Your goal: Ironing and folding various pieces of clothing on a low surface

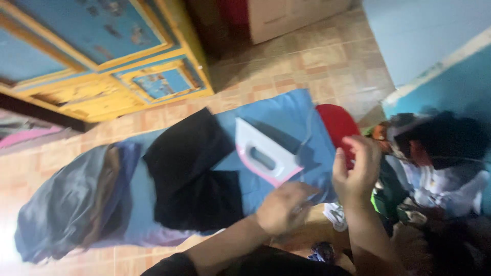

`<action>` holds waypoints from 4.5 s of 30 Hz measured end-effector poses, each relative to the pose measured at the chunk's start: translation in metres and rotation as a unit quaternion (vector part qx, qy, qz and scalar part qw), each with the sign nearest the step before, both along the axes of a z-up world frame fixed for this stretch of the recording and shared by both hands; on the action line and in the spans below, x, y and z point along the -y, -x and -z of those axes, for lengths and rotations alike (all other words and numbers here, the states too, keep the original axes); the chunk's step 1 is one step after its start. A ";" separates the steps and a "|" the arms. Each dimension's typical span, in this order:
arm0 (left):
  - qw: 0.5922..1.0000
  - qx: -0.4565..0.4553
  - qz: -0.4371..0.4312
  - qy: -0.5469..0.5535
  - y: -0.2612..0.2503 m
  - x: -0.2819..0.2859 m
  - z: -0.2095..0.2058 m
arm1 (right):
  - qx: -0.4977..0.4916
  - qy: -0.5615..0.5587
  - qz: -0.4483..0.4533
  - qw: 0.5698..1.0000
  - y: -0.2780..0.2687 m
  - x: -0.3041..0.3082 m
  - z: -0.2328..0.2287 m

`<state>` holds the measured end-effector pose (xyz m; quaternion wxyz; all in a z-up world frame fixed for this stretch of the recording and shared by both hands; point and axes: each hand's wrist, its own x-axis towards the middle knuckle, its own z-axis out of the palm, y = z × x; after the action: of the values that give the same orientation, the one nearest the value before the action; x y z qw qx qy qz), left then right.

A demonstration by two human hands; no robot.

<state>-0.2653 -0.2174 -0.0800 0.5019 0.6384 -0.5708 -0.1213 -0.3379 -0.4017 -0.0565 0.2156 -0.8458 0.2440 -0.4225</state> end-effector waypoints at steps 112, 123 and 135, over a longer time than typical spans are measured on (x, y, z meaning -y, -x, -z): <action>0.820 -0.139 -0.526 -0.178 -0.164 -0.329 0.148 | -0.555 -0.072 -0.171 0.811 -0.168 -0.209 0.037; 0.793 -0.150 -0.556 -0.199 -0.163 -0.324 0.150 | -0.583 -0.212 -0.151 0.769 -0.200 -0.122 0.085; 0.782 -0.175 -0.554 -0.225 -0.163 -0.323 0.151 | -0.567 -0.082 -0.126 0.810 -0.241 -0.150 0.051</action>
<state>-0.1026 0.1061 -0.2308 0.4159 0.9073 0.0224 -0.0574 -0.0974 -0.2513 -0.1075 0.1592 -0.9377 0.2479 0.1841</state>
